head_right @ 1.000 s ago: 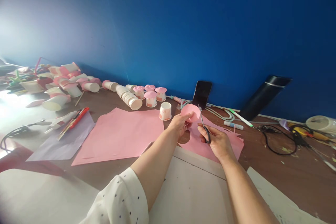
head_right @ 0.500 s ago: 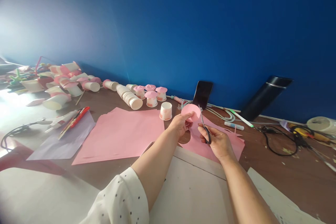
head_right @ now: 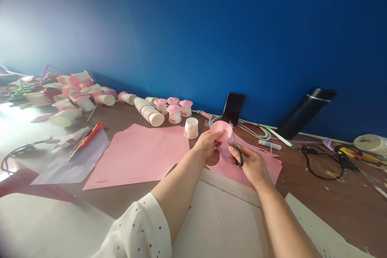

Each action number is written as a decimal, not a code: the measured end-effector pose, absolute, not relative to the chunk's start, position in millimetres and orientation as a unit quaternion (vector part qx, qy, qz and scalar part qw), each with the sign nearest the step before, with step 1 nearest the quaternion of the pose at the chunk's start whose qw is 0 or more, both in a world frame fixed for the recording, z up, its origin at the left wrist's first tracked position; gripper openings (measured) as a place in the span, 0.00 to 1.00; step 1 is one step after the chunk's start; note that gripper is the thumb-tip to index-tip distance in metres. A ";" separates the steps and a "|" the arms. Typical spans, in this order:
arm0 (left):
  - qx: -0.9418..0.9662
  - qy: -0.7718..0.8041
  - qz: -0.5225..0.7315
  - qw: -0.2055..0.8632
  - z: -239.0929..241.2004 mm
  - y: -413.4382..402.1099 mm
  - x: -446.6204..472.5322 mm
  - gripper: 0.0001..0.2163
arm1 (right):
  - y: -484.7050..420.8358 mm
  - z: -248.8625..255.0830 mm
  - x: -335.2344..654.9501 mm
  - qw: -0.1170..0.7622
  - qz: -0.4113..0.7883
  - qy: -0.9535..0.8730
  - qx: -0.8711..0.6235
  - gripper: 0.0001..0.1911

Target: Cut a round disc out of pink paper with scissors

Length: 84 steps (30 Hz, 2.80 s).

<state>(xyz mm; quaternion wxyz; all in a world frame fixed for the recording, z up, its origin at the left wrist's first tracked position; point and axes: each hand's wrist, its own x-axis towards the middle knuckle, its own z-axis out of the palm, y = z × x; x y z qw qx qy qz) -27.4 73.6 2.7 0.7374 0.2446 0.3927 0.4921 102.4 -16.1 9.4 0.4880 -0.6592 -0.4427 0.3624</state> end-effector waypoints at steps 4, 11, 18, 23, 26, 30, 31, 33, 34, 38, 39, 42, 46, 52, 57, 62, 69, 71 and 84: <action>0.254 0.391 0.492 0.735 0.8 74.9 -27.3 0.11 | -16.2 10.8 101.9 0.497 0.363 -0.439 -0.655 0.21; 0.249 0.386 0.493 0.739 -0.3 75.5 -27.5 0.12 | -15.8 15.3 99.5 0.489 0.356 -0.437 -0.666 0.20; 0.250 0.391 0.492 0.737 0.1 75.3 -27.8 0.10 | -14.2 10.5 102.5 0.494 0.356 -0.436 -0.662 0.16; 0.237 0.378 0.493 0.747 -0.7 75.3 -27.6 0.10 | -14.1 10.0 103.0 0.495 0.362 -0.429 -0.664 0.17; 0.227 0.374 0.494 0.751 -1.9 76.4 -27.8 0.13 | -15.0 13.2 100.9 0.489 0.356 -0.432 -0.669 0.19; 0.219 0.385 0.490 0.751 -3.3 78.6 -27.0 0.15 | -15.9 15.9 99.4 0.485 0.356 -0.436 -0.669 0.23; 0.216 0.384 0.490 0.752 -3.5 79.0 -26.7 0.14 | -15.9 15.8 99.5 0.484 0.360 -0.434 -0.669 0.23; 0.208 0.381 0.491 0.755 -3.7 79.5 -25.9 0.13 | -15.6 14.7 100.2 0.485 0.367 -0.426 -0.670 0.23; 0.203 0.379 0.492 0.757 -3.8 79.6 -25.5 0.13 | -15.4 13.8 100.7 0.484 0.369 -0.423 -0.671 0.23; 0.170 0.354 0.501 0.771 -3.4 78.2 -24.5 0.14 | -14.4 11.1 101.3 0.493 0.373 -0.418 -0.666 0.23; 0.160 0.346 0.503 0.776 -3.2 77.5 -24.4 0.14 | -14.2 11.0 100.9 0.496 0.374 -0.417 -0.663 0.23; 0.137 0.336 0.501 0.786 -2.6 76.1 -24.2 0.15 | -14.2 12.0 99.2 0.502 0.373 -0.416 -0.660 0.23; 0.146 0.350 0.491 0.784 -2.8 76.2 -23.9 0.15 | -15.2 13.0 98.4 0.494 0.368 -0.421 -0.666 0.23; 0.199 0.361 0.496 0.764 -1.3 75.3 -25.7 0.12 | -16.2 13.3 99.1 0.494 0.353 -0.446 -0.658 0.23; 0.217 0.381 0.482 0.758 2.0 74.3 -27.5 0.14 | -16.9 15.3 98.5 0.485 0.338 -0.453 -0.667 0.26; 0.205 0.395 0.480 0.756 2.6 75.4 -27.4 0.12 | -17.2 14.4 99.4 0.488 0.347 -0.451 -0.662 0.26; 0.194 0.374 0.480 0.770 -0.6 78.1 -26.0 0.11 | -16.3 13.5 99.9 0.486 0.347 -0.453 -0.662 0.27; 0.194 0.375 0.480 0.769 -2.3 79.1 -25.1 0.11 | -16.3 13.8 100.0 0.486 0.350 -0.448 -0.664 0.27; 0.198 0.389 0.481 0.760 -4.1 79.3 -23.8 0.13 | -16.2 7.6 105.0 0.482 0.342 -0.457 -0.665 0.27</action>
